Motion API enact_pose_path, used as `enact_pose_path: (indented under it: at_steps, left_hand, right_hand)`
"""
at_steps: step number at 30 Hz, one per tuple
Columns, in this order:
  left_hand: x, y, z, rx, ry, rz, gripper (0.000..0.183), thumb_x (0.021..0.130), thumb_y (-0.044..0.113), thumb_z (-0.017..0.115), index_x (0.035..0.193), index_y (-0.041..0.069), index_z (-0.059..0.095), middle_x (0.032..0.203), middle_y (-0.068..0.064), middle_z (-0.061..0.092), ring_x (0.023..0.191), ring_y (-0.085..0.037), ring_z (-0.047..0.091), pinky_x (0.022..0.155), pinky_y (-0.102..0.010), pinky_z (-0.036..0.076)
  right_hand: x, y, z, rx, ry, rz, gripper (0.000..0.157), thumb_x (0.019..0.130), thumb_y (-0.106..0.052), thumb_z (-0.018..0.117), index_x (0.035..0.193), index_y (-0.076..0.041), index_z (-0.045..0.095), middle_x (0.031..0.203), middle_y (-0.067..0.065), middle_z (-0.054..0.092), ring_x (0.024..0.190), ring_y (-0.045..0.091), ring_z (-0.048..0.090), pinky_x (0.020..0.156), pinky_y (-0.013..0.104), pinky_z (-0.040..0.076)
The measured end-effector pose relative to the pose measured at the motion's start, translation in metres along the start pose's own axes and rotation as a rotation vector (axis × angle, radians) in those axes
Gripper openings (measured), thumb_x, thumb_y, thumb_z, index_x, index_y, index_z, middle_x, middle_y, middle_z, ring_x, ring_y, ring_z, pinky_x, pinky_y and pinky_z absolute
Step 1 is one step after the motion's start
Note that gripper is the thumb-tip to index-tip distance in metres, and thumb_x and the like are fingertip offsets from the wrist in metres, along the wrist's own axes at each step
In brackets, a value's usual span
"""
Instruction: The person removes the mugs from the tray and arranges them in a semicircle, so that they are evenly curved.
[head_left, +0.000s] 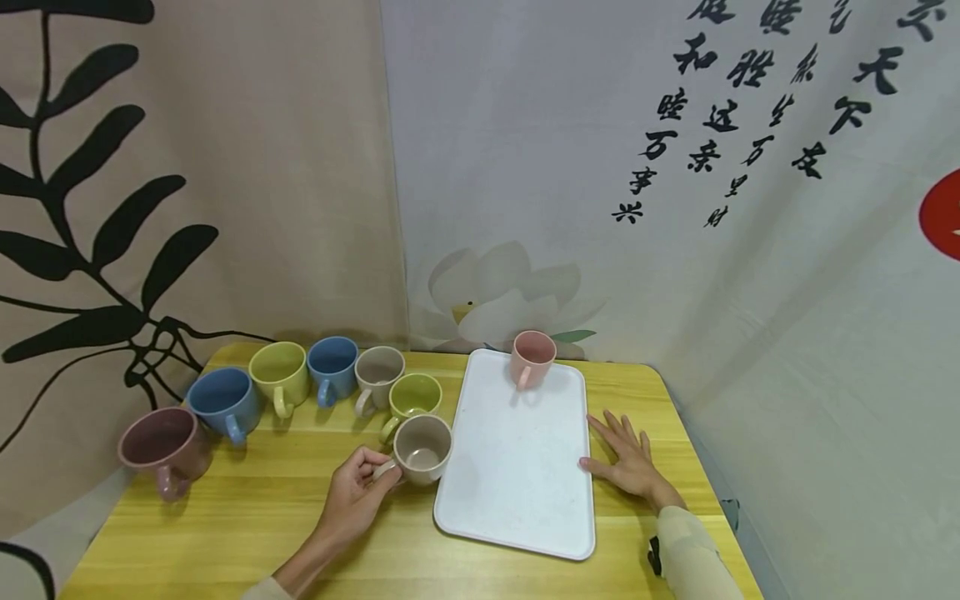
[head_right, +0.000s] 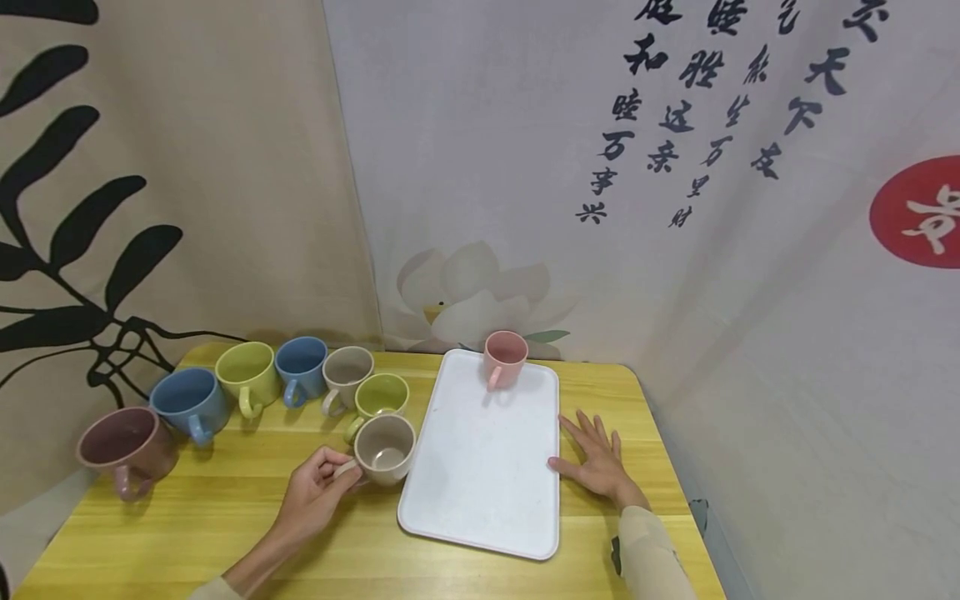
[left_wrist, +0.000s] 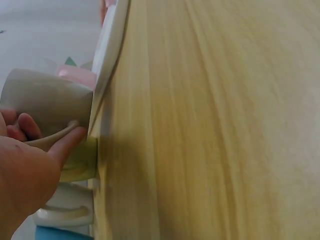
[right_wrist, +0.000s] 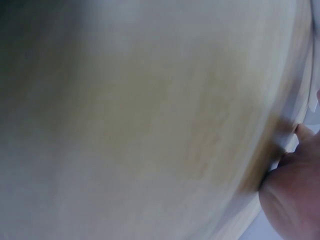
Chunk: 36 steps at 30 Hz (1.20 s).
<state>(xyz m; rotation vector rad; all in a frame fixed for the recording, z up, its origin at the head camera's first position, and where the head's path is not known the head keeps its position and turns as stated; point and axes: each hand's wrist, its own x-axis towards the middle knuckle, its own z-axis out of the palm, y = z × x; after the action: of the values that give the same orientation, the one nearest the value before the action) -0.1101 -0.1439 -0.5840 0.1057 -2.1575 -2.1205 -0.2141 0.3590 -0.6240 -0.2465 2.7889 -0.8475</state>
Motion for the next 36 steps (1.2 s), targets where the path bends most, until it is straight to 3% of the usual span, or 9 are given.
enact_pose_path:
  at_steps: [16, 36]
  left_hand:
    - [0.002, -0.009, -0.008, 0.000, -0.030, -0.084, 0.019, 0.101, -0.002, 0.079, 0.111, -0.008, 0.065, 0.102, -0.016, 0.080, 0.087, -0.009, 0.077, 0.078, -0.021, 0.065]
    - [0.008, -0.016, -0.008, -0.030, -0.032, -0.100, 0.020, 0.101, -0.002, 0.078, 0.112, -0.010, 0.064, 0.097, -0.010, 0.080, 0.083, -0.011, 0.076, 0.075, -0.022, 0.064]
  right_hand:
    - [-0.001, -0.004, -0.002, -0.007, -0.008, 0.011, 0.094, 0.102, -0.064, 0.073, 0.179, -0.031, 0.032, 0.191, 0.018, 0.008, 0.175, 0.055, -0.008, 0.134, 0.079, -0.017]
    - [-0.001, -0.004, -0.001, -0.015, -0.007, 0.011, 0.093, 0.103, -0.063, 0.073, 0.180, -0.030, 0.031, 0.191, 0.019, 0.008, 0.175, 0.056, -0.008, 0.134, 0.079, -0.017]
